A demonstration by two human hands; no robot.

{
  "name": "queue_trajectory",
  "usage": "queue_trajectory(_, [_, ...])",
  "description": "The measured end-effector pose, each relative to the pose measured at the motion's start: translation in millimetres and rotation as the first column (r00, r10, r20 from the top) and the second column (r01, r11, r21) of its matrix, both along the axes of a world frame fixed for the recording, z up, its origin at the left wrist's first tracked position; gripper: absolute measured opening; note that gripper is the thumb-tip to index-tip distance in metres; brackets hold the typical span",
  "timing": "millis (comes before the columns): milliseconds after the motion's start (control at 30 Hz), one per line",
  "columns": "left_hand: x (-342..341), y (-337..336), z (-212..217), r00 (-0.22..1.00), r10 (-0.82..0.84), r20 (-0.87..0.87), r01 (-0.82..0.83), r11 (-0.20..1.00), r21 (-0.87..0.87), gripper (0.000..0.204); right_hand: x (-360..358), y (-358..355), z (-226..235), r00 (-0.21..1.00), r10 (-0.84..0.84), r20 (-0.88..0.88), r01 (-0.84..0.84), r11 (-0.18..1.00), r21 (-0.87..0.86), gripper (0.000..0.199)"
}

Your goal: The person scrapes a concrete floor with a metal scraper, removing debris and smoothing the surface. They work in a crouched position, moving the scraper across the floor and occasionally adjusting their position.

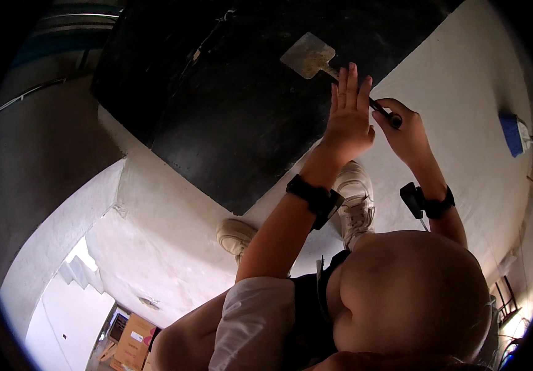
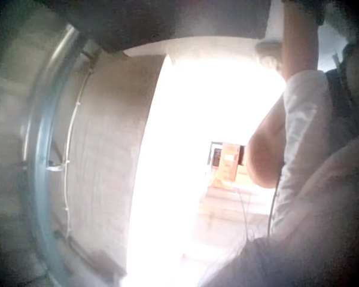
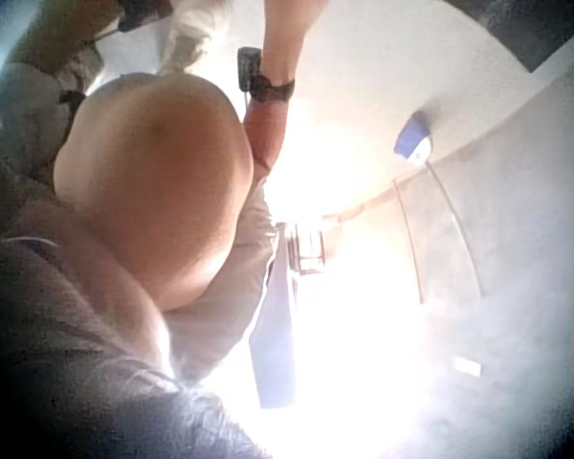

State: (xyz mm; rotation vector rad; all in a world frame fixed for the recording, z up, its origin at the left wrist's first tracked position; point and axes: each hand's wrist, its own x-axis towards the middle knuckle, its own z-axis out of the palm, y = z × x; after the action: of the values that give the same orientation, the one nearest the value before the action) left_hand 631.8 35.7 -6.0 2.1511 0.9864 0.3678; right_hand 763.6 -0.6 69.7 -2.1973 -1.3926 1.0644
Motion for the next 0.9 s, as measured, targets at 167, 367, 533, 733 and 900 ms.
queue_trajectory(167, [-4.3, 4.9, 5.4, 1.000, 0.007, -0.019, -0.007, 1.000, 0.028, 0.087, -0.1, -0.3, -5.3, 0.999, 0.032, 0.004, -0.032, 0.995, 0.093, 0.026])
queue_trajectory(367, [-35.4, 27.4, -1.2, 0.966, 0.251, -0.056, -0.236, 0.952, 0.194, 0.064, -31.1, 40.3, -24.5, 0.981, 0.194, -0.004, -0.191, 0.966, 0.174, 0.025])
queue_trajectory(533, [-75.0, 33.3, -3.8, 0.864, 0.502, 0.022, -0.495, 0.843, 0.208, 0.041, -81.5, 69.0, -30.0, 0.922, 0.386, 0.024, -0.385, 0.909, 0.162, 0.026])
queue_trajectory(733, [-88.9, 12.9, -8.1, 0.825, 0.557, 0.098, -0.565, 0.803, 0.189, 0.037, -94.2, 46.8, -43.6, 0.880, 0.470, 0.068, -0.471, 0.844, 0.255, 0.030])
queue_trajectory(900, [-64.8, -8.4, -14.9, 0.819, 0.560, 0.121, -0.573, 0.805, 0.156, 0.054, -70.2, 30.6, -36.2, 0.869, 0.492, 0.049, -0.490, 0.845, 0.214, 0.030])
